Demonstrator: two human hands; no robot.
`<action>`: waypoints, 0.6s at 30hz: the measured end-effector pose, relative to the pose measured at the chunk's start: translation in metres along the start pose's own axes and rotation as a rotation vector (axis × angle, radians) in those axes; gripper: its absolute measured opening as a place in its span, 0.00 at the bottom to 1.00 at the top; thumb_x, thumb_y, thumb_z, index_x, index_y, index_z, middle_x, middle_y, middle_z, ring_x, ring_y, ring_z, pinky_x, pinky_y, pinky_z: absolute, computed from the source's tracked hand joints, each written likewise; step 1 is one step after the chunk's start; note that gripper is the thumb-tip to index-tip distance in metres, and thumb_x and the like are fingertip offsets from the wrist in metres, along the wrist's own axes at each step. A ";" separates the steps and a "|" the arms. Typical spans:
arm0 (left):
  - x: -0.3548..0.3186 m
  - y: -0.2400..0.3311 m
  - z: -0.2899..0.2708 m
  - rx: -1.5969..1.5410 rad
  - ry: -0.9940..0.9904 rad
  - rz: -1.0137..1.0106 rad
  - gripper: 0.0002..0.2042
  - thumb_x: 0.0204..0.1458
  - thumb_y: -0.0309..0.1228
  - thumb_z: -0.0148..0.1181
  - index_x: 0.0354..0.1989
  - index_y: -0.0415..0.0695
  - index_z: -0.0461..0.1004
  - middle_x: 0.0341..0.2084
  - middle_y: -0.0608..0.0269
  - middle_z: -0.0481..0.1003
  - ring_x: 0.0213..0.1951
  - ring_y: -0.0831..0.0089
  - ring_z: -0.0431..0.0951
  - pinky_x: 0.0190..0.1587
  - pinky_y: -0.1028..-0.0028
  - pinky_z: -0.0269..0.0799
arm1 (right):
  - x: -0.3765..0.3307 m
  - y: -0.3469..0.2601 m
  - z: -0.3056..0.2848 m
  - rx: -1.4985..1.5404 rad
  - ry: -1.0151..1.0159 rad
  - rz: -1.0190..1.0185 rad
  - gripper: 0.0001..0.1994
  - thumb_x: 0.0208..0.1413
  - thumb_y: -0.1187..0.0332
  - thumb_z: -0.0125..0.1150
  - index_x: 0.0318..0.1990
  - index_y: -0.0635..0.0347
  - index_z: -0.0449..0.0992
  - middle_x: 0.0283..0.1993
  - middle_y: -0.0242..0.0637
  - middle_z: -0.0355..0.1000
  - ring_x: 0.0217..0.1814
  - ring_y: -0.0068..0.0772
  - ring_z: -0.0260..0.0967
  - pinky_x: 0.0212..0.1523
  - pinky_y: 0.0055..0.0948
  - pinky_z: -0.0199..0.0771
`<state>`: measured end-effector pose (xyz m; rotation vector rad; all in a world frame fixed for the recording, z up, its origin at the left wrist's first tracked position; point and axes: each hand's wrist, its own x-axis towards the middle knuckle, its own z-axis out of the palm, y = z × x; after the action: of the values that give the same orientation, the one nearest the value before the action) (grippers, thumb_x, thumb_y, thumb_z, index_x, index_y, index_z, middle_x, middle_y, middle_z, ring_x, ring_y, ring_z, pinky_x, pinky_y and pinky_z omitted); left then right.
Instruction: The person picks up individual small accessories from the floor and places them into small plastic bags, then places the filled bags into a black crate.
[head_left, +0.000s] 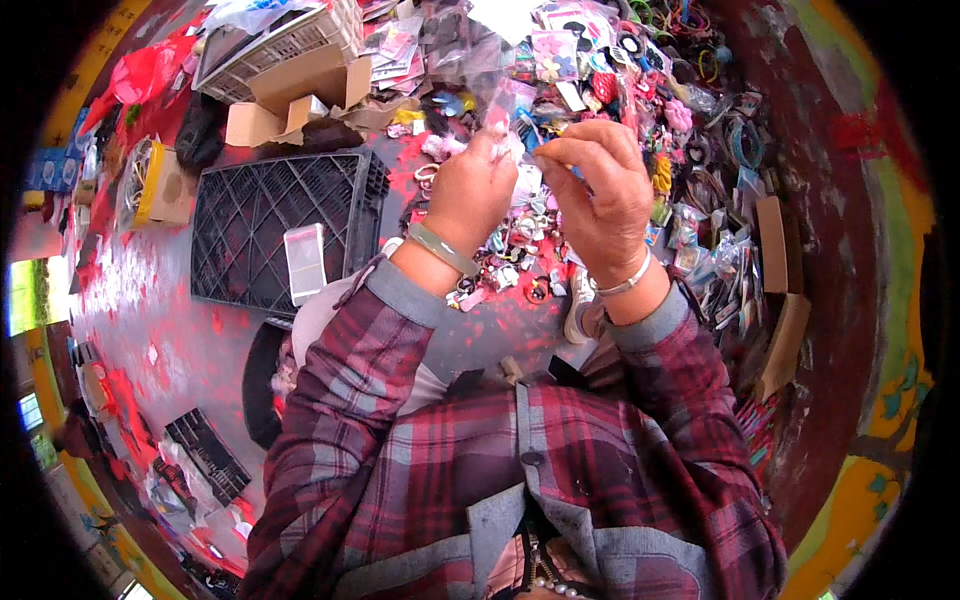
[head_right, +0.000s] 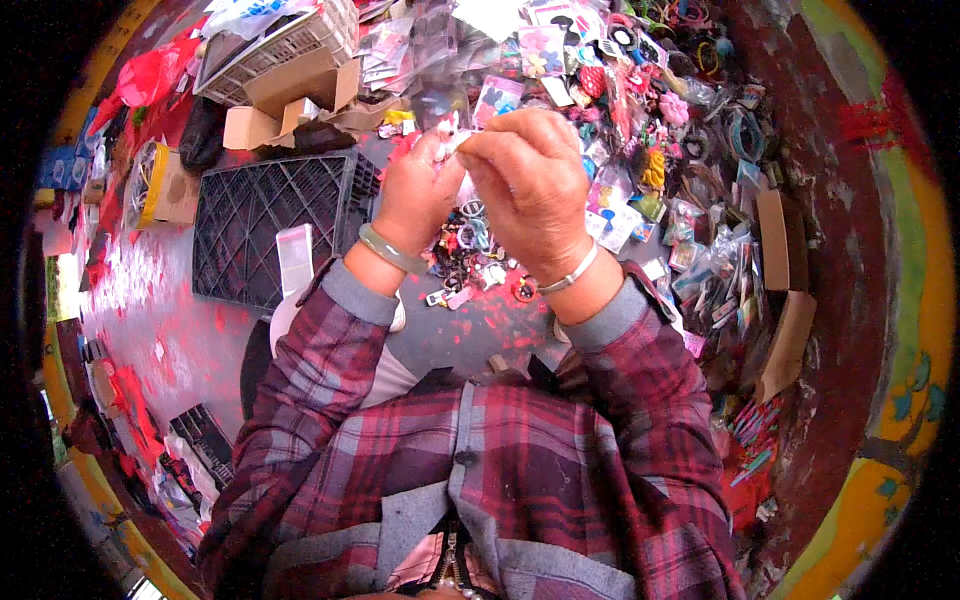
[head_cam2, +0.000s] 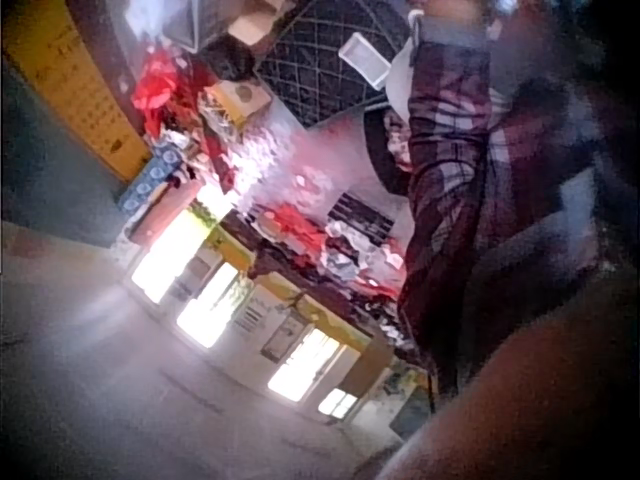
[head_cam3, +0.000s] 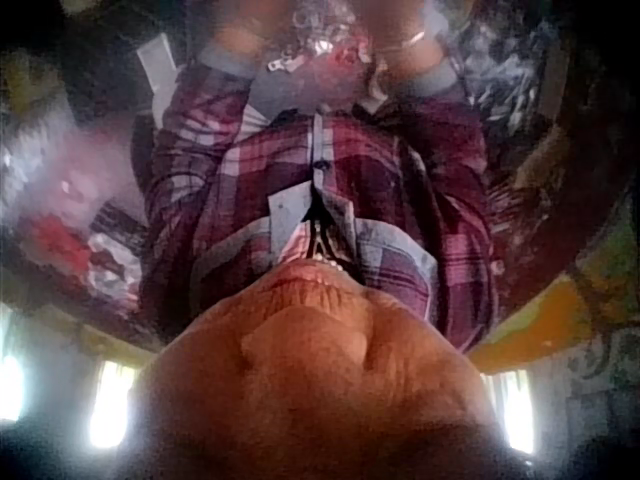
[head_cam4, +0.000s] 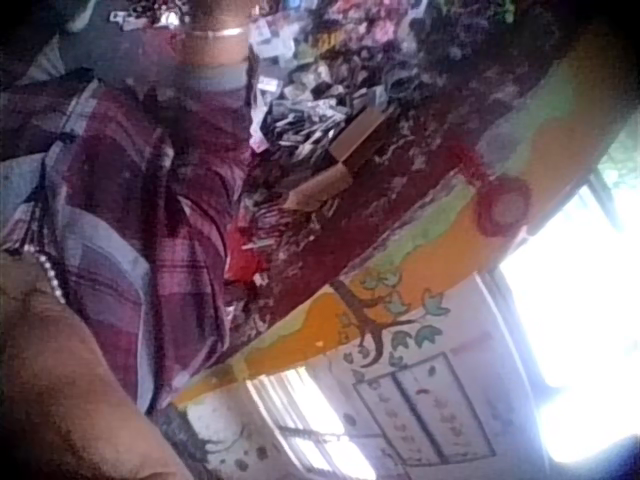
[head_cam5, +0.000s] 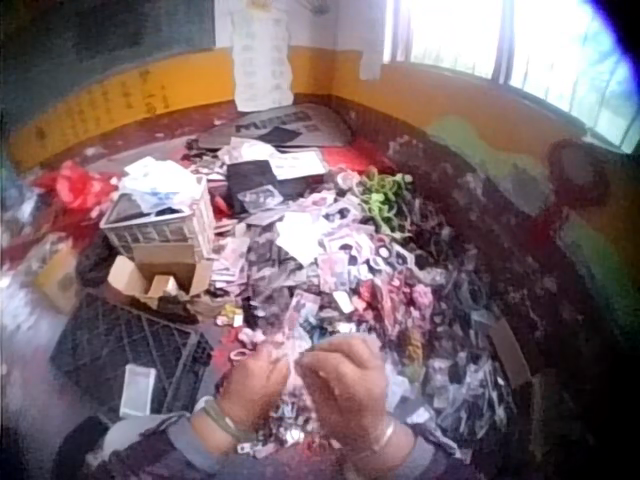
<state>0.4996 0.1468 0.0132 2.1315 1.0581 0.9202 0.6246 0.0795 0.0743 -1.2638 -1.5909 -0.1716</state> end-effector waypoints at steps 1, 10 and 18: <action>0.001 -0.003 -0.002 -0.016 -0.004 -0.037 0.14 0.47 0.33 0.49 0.40 0.37 0.67 0.23 0.43 0.72 0.26 0.48 0.73 0.29 0.58 0.69 | 0.001 0.000 -0.001 0.030 0.002 0.018 0.06 0.37 0.76 0.60 0.26 0.56 0.72 0.28 0.34 0.67 0.33 0.37 0.65 0.34 0.32 0.62; 0.010 -0.011 -0.011 -0.345 -0.012 -0.183 0.13 0.46 0.31 0.51 0.38 0.36 0.69 0.20 0.53 0.74 0.24 0.62 0.75 0.27 0.68 0.69 | -0.001 0.004 -0.010 0.525 -0.319 0.238 0.04 0.42 0.76 0.59 0.28 0.60 0.72 0.26 0.35 0.70 0.29 0.31 0.67 0.31 0.26 0.65; 0.025 -0.021 -0.047 -1.332 0.042 -0.460 0.12 0.52 0.27 0.49 0.45 0.40 0.66 0.39 0.60 0.72 0.40 0.71 0.73 0.44 0.71 0.70 | -0.019 0.018 -0.015 -0.129 -1.131 0.158 0.09 0.41 0.71 0.59 0.33 0.58 0.75 0.25 0.41 0.70 0.30 0.43 0.68 0.31 0.34 0.68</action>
<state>0.4651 0.1877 0.0335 0.7363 0.5743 0.9948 0.6465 0.0655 0.0580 -1.7069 -2.4078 0.6697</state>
